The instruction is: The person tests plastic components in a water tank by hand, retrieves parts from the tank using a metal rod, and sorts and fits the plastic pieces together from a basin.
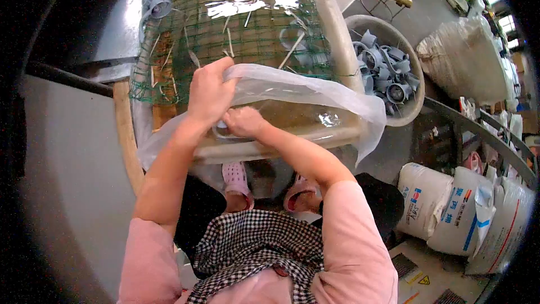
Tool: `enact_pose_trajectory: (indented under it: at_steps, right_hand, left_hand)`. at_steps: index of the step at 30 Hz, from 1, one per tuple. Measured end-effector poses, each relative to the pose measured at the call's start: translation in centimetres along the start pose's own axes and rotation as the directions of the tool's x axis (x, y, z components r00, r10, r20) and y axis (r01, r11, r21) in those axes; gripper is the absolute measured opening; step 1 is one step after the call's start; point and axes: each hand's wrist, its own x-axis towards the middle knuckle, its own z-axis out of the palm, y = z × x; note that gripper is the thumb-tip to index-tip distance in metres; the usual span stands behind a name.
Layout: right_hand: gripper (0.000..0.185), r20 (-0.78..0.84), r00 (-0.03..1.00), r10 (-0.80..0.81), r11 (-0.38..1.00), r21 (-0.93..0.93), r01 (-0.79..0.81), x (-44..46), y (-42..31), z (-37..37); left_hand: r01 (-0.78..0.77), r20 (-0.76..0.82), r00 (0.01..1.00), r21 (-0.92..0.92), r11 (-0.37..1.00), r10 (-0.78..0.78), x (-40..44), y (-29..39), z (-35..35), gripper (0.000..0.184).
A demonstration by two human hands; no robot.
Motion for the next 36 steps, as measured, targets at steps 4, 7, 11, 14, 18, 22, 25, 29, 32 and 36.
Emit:
enact_pose_trajectory:
  at_steps: [4,7,11,14,18,22,25,29,32,36]
  right_hand:
    - [0.023,0.023,0.998,-0.053,0.999,-0.002,0.053,0.9,-1.4,-0.6]
    - [0.022,-0.072,0.995,-0.071,0.997,0.008,0.071,1.5,-2.3,-1.5]
    - [0.022,-0.039,0.995,-0.089,0.996,-0.027,0.088,1.5,-2.2,-2.0]
    - [0.023,0.01,0.998,-0.055,0.997,-0.054,0.056,1.5,-2.3,-2.8]
    - [0.025,0.091,0.996,0.023,0.999,-0.036,-0.019,1.5,-2.4,-4.5]
    - [0.027,0.102,0.993,0.063,0.998,-0.025,-0.061,1.2,-2.3,-5.4]
    - [0.026,0.044,0.998,0.055,0.998,-0.007,-0.054,1.0,-2.4,-6.5]
    - [0.025,0.091,0.992,0.088,0.995,-0.062,-0.083,1.0,-2.9,-9.4]
    - [0.024,0.086,0.994,0.065,0.993,-0.107,-0.056,0.4,-2.6,-11.1]
    - [0.023,0.096,0.982,0.163,0.975,-0.17,-0.145,-1.1,-2.0,-13.9]
  left_hand:
    - [-0.01,0.011,1.0,-0.049,0.999,0.01,0.3,-0.2,-0.2,0.014]
    - [-0.042,-0.018,0.999,-0.082,0.996,0.041,0.4,-0.5,-0.1,0.014]
    - [-0.041,-0.044,0.998,-0.097,0.994,0.037,0.5,-0.5,0.0,0.014]
    - [-0.016,-0.023,1.0,-0.105,0.994,0.013,0.6,-0.6,-0.1,0.011]
    - [-0.003,-0.012,1.0,-0.107,0.994,0.002,0.6,-0.3,-0.4,0.011]
    - [-0.029,-0.019,0.999,-0.095,0.995,0.027,0.6,-0.5,-0.4,0.011]
    - [-0.011,-0.015,1.0,-0.096,0.995,0.01,0.7,-0.4,-0.6,0.012]
    - [-0.065,-0.086,0.995,-0.086,0.994,0.058,0.9,-1.1,-0.2,0.015]
    - [-0.016,-0.071,0.997,-0.098,0.995,0.009,0.9,-1.0,-0.3,0.016]
    - [0.022,-0.057,0.998,-0.08,0.997,-0.027,1.2,-1.4,-0.3,0.015]
